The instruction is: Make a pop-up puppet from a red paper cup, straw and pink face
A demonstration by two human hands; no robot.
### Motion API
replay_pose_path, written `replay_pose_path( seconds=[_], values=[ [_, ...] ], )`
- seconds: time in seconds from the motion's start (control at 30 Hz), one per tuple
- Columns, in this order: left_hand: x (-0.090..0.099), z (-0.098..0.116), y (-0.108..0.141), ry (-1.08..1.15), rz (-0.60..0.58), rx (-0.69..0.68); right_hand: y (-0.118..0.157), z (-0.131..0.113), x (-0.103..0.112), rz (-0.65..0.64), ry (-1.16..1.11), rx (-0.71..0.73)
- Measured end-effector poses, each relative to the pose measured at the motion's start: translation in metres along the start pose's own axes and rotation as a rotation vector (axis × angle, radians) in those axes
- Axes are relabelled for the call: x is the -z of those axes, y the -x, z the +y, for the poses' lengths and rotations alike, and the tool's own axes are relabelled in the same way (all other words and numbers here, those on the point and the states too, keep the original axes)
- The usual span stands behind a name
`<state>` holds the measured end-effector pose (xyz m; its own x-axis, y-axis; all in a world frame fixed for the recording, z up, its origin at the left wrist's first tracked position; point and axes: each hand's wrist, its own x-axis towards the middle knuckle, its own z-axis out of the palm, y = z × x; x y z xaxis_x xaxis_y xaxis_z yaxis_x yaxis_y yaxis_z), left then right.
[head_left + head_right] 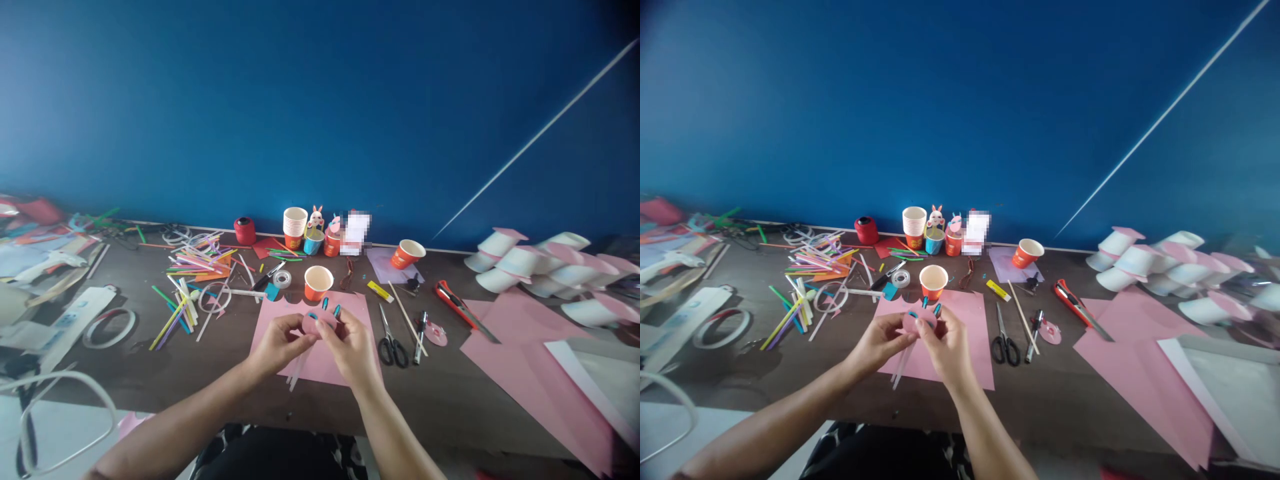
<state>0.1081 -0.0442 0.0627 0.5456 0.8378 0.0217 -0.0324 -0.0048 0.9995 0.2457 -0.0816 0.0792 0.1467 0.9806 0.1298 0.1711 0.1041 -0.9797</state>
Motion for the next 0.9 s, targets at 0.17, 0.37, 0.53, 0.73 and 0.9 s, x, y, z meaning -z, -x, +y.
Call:
replay_pose_path(
  seconds=[0.17,0.37,0.53,0.73,0.9],
  values=[
    [-0.003,-0.007,-0.003,0.035,0.038,0.07,-0.005,0.012,-0.002,0.006,-0.04,-0.066],
    [-0.002,-0.013,-0.004,0.037,0.022,0.069,-0.01,0.011,0.003,-0.055,-0.004,-0.065],
    [-0.001,-0.016,-0.005,0.056,0.012,0.061,-0.015,0.006,0.008,-0.063,0.087,-0.078],
    [0.0,-0.017,-0.006,0.01,0.023,0.055,-0.018,0.006,0.006,-0.006,0.106,-0.083],
    [0.001,-0.021,-0.007,0.003,0.04,0.05,-0.018,0.006,0.003,0.031,0.143,-0.058]
  ],
)
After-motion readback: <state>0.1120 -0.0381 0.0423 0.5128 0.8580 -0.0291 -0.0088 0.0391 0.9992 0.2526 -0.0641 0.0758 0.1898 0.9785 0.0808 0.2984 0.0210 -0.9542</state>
